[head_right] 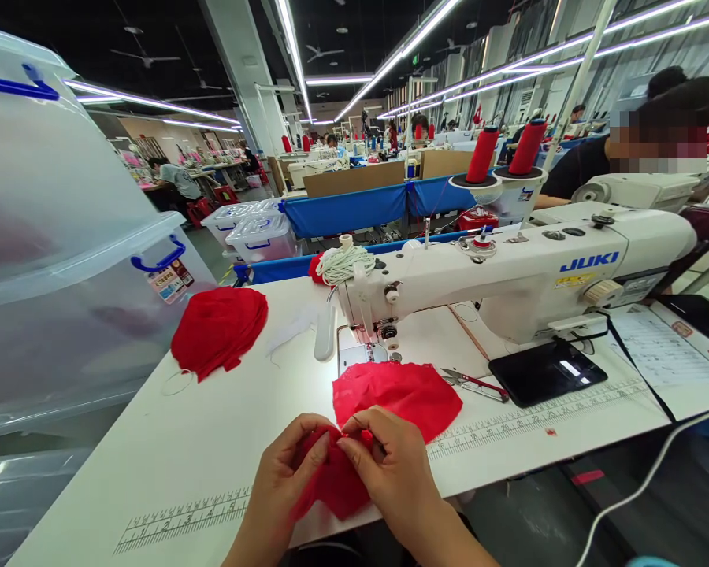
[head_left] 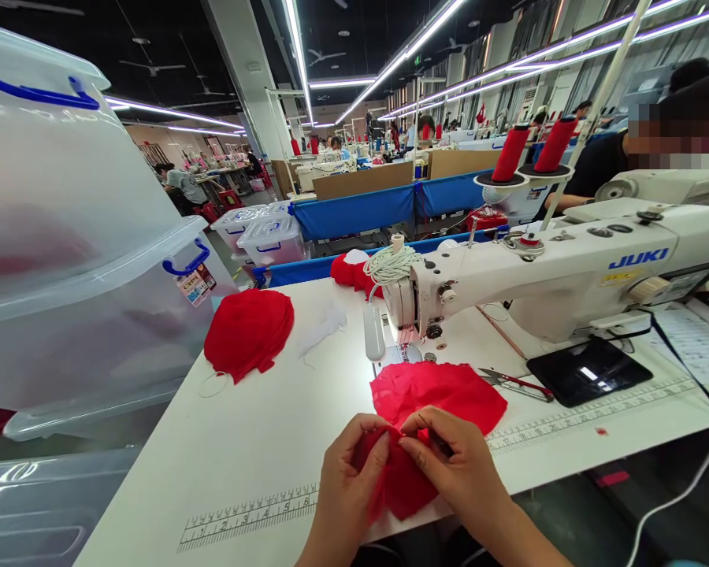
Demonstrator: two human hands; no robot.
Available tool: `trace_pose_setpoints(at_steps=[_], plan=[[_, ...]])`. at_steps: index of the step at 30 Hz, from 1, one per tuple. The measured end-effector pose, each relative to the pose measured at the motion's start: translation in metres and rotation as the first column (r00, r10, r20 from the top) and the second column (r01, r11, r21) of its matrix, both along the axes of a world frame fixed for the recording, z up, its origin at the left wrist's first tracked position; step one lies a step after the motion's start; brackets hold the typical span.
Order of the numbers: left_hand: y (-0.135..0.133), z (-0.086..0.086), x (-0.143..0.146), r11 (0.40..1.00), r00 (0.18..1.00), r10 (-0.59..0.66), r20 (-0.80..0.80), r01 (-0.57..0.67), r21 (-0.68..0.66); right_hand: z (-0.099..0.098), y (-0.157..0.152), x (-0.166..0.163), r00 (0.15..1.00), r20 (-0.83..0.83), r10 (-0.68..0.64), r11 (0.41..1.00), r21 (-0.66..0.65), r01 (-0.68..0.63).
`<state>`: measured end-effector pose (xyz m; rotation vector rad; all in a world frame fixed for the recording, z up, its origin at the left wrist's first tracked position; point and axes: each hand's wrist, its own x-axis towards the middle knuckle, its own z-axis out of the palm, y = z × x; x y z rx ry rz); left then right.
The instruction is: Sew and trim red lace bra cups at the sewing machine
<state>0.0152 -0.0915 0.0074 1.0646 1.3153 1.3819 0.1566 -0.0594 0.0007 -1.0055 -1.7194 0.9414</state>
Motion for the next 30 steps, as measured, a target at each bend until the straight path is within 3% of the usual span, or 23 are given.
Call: trace_pose_setpoints(at_steps=[3,6,10,13,16,18,20,22,26,30], plan=[[-0.001,-0.003,0.0,0.998,0.999,0.046,0.003,-0.046,-0.036,-0.005,-0.003,-0.001,0.989,0.062,-0.137,0.962,0.248,0.117],[-0.001,-0.006,0.0,0.993,0.993,0.117,-0.012,-0.117,0.011,-0.007,-0.005,0.0,0.984,0.155,-0.088,0.944,0.328,0.033],[0.0,-0.009,0.002,0.985,0.989,0.122,-0.089,-0.11,0.132,-0.002,-0.006,0.001,0.984,0.176,-0.003,0.966,0.254,-0.042],[0.0,-0.014,0.003,0.967,0.971,0.132,-0.2,-0.083,0.24,0.005,-0.005,0.0,0.991,0.11,0.077,0.995,0.06,-0.084],[0.001,-0.018,0.001,0.945,0.947,0.148,-0.283,-0.051,0.323,0.006,-0.004,0.001,0.994,0.008,0.105,0.985,-0.135,-0.103],[0.003,-0.019,-0.002,0.936,0.94,0.147,-0.307,-0.032,0.35,0.003,-0.002,0.003,1.0,-0.029,-0.008,0.993,-0.119,0.005],[0.006,-0.02,-0.006,0.946,0.946,0.109,-0.306,-0.005,0.323,-0.002,0.0,0.005,0.986,-0.032,-0.161,0.986,0.03,0.162],[0.007,-0.02,-0.008,0.966,0.954,0.039,-0.297,0.041,0.256,-0.006,0.002,0.005,0.973,-0.025,-0.227,0.962,0.151,0.229],[0.009,-0.013,-0.008,0.981,0.942,-0.094,-0.321,0.143,0.132,-0.007,0.004,0.004,0.988,0.013,-0.152,0.985,0.085,0.151],[0.011,-0.001,-0.006,0.988,0.944,-0.102,-0.314,0.133,0.08,-0.001,0.004,0.008,0.998,-0.009,-0.059,0.998,-0.027,0.059]])
